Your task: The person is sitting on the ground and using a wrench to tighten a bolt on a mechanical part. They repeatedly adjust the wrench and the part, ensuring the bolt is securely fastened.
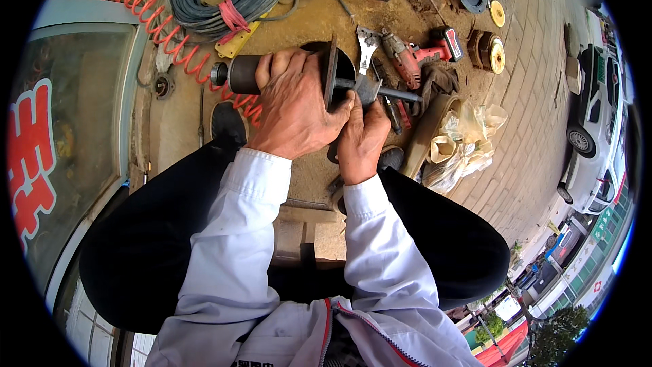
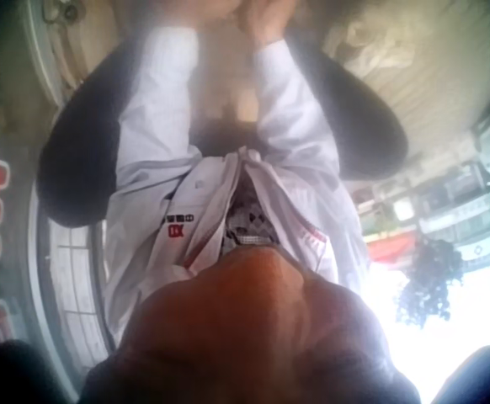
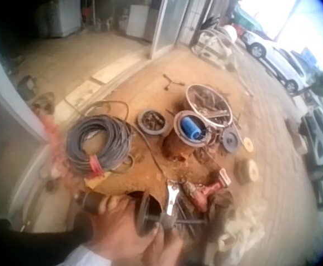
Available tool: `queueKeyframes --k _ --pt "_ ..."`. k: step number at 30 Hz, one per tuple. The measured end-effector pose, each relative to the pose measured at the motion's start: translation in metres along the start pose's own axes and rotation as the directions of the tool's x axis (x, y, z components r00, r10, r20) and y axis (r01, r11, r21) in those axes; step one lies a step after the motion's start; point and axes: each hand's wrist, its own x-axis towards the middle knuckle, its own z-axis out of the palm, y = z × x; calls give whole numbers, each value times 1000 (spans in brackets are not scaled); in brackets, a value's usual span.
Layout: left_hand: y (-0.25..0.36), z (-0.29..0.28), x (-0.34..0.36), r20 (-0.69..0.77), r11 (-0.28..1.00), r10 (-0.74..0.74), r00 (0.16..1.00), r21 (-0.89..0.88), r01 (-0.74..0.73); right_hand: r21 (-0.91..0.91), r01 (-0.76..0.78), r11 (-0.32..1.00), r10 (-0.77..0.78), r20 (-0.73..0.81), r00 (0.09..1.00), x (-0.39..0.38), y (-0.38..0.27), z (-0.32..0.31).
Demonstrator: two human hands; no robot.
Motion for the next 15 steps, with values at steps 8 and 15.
queueKeyframes --k 8,15 --pt "2 -1 -1 -21 997 9 1000 -70 -11 -9 17 1000 -17 -36 999 -3 7 -2" --pt "2 -1 0 -22 998 9 1000 -61 -10 13 55 998 -54 -59 997 -3 14 2"
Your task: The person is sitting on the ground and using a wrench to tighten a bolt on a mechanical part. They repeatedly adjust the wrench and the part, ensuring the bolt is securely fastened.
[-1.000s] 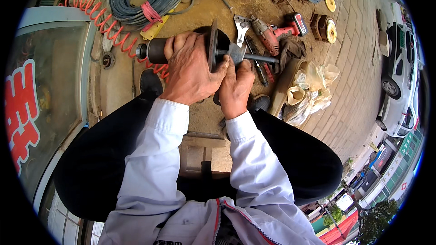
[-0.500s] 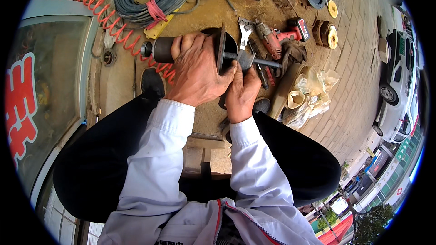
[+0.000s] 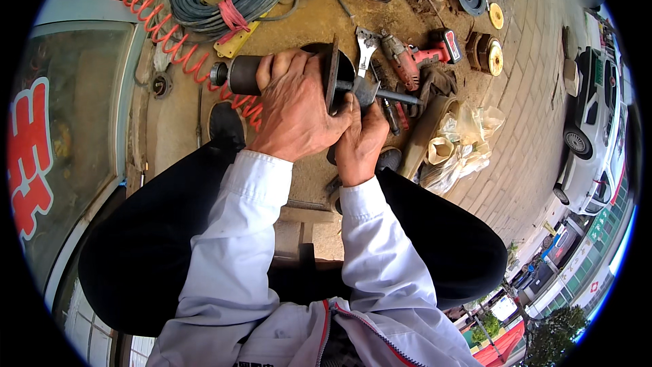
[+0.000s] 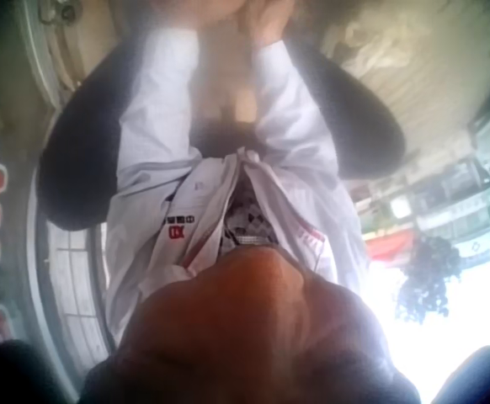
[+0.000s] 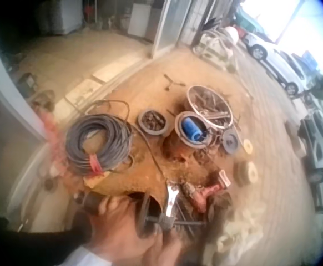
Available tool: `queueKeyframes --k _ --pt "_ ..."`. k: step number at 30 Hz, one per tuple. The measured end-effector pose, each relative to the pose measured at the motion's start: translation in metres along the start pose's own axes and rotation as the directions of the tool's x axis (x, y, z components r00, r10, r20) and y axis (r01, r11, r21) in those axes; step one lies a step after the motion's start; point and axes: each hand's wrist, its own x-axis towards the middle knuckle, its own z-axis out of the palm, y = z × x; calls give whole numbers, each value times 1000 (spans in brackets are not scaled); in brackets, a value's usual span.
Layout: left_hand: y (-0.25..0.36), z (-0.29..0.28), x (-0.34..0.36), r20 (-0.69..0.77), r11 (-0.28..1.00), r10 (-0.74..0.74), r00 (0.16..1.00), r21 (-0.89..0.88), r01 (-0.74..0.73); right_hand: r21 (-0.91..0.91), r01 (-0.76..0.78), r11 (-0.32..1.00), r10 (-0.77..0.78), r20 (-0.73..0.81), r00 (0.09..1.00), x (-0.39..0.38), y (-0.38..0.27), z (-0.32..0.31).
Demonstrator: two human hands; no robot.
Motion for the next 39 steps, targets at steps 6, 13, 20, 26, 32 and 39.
queueKeyframes --k 6,13,20,26,32,39 --pt "0 -1 0 11 1000 -7 1000 -15 7 53 -29 998 29 -8 1000 -7 -3 -2" --pt "0 -1 1 35 1000 -9 999 -4 10 37 -118 992 115 57 992 -4 -16 -11" --pt "-1 -1 0 39 1000 -16 999 -10 17 36 -252 967 242 177 954 -5 -16 -23" --pt "-2 0 -1 52 1000 -25 998 -3 25 -209 -71 975 97 117 988 7 -16 -28" --pt "-1 -1 0 58 1000 -26 998 2 26 -270 -88 959 103 41 994 10 -39 -19" --pt "0 -4 1 67 1000 -14 998 -6 14 -150 -169 974 177 44 983 5 -25 -17"
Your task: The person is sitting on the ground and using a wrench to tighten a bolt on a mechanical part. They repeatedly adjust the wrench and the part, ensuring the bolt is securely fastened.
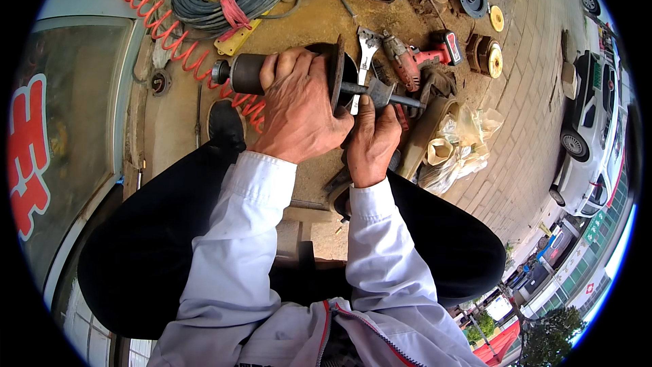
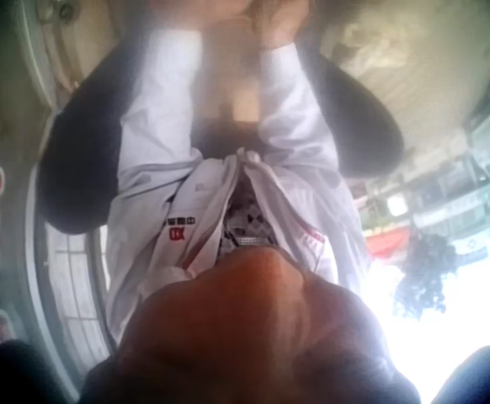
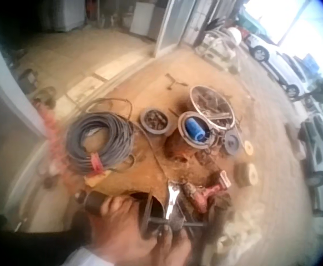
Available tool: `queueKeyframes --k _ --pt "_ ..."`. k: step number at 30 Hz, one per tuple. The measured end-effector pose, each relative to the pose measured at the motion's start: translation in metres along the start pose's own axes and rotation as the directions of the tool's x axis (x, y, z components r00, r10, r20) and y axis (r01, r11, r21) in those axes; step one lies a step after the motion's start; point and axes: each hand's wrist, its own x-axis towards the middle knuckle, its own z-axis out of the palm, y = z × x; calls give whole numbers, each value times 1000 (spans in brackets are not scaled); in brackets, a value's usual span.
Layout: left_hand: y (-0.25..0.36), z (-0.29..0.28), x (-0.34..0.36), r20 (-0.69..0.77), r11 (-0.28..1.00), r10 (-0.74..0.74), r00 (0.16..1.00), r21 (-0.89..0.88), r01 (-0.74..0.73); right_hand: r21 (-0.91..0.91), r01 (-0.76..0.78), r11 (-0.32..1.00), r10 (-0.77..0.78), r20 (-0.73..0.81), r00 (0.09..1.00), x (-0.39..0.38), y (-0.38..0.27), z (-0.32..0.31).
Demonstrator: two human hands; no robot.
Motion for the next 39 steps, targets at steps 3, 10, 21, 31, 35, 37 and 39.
queueKeyframes --k 3,10,21,31,35,37,39 --pt "0 4 -1 -34 1000 -4 999 -6 4 -41 327 944 -329 -66 942 3 27 14" --pt "-3 5 -1 -52 1000 9 999 9 -9 -65 243 968 -246 -45 968 5 14 11" --pt "-3 7 -1 -64 1000 2 998 19 0 6 269 963 -269 -7 963 -2 25 17" --pt "-1 5 -1 -32 1000 -20 999 -9 20 -6 -55 998 56 42 998 -15 -11 -1" --pt "-2 5 -1 -38 1000 -13 999 14 13 24 102 995 -102 6 995 -12 7 15" --pt "-4 5 -3 -38 1000 -9 999 10 9 61 16 998 -18 46 999 -14 3 9" --pt "-3 3 -2 -29 1000 -12 1000 7 13 -9 -8 1000 8 47 999 -12 7 6"
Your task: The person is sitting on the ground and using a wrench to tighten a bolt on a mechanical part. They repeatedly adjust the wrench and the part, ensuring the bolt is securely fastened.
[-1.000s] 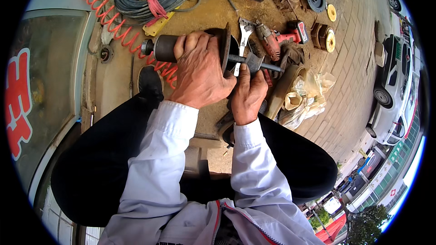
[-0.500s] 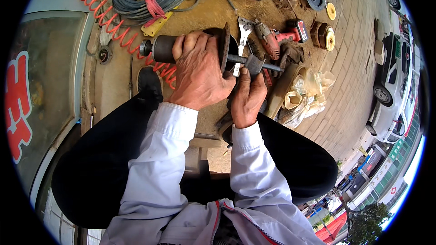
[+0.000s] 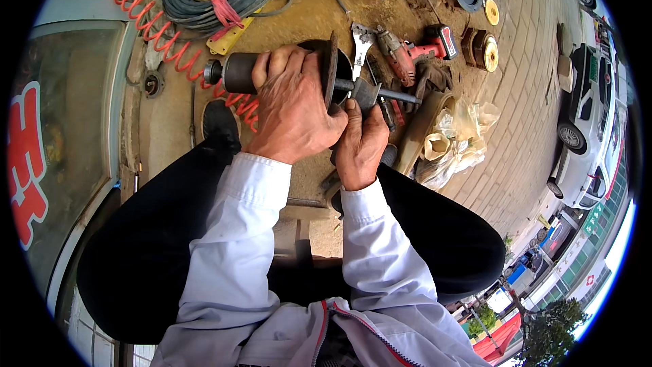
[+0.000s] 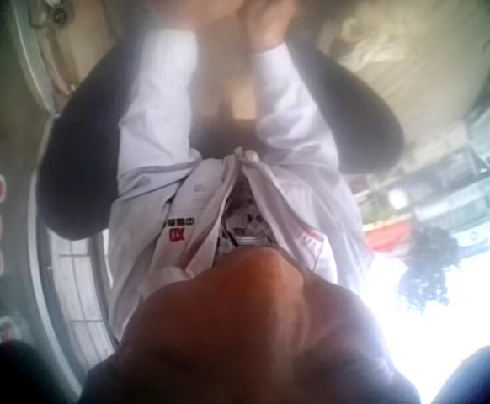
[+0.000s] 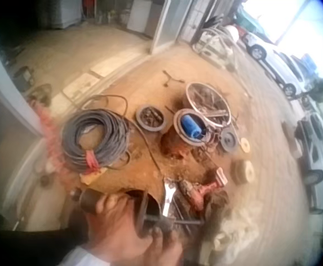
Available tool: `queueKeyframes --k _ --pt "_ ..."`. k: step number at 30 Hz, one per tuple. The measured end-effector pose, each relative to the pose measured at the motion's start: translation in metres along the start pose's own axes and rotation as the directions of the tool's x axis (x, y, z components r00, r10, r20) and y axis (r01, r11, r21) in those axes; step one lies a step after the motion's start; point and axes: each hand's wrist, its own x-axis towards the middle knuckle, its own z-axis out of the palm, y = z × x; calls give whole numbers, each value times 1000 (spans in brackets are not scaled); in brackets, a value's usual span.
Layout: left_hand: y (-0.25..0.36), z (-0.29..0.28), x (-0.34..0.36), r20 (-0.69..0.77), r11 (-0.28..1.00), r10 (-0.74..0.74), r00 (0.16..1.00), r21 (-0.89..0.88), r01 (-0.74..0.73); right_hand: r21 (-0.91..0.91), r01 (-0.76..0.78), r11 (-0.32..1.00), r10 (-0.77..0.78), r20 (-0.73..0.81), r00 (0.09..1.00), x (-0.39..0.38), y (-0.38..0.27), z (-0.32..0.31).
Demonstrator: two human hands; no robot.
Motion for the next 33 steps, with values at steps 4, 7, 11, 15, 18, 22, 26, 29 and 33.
queueKeyframes --k 4,7,11,15,18,22,26,29,33 --pt "5 0 2 9 1000 -7 1000 6 7 122 275 954 -261 -116 958 8 18 13" --pt "-3 0 -1 -3 1000 -5 1000 26 5 72 117 991 -116 -12 993 1 0 1" --pt "6 -1 1 16 1000 -7 1000 14 7 -2 263 965 -263 -5 965 5 14 10" --pt "0 -1 0 8 1000 4 1000 -7 -4 131 166 977 -163 -37 986 6 18 5" --pt "1 1 1 -1 1000 -1 1000 -4 1 159 104 982 -100 -33 994 4 7 -2" --pt "-1 2 1 -10 1000 6 1000 2 -6 73 216 974 -216 -3 976 10 7 2" --pt "0 3 1 -4 1000 11 1000 5 -11 89 115 989 -112 -35 993 0 -4 -15" --pt "-2 2 2 -14 1000 9 1000 6 -9 -294 185 938 -198 -16 980 -5 -9 -24" --pt "1 -7 3 80 1000 7 997 -29 -5 -454 347 821 -379 23 925 -15 -7 -22"
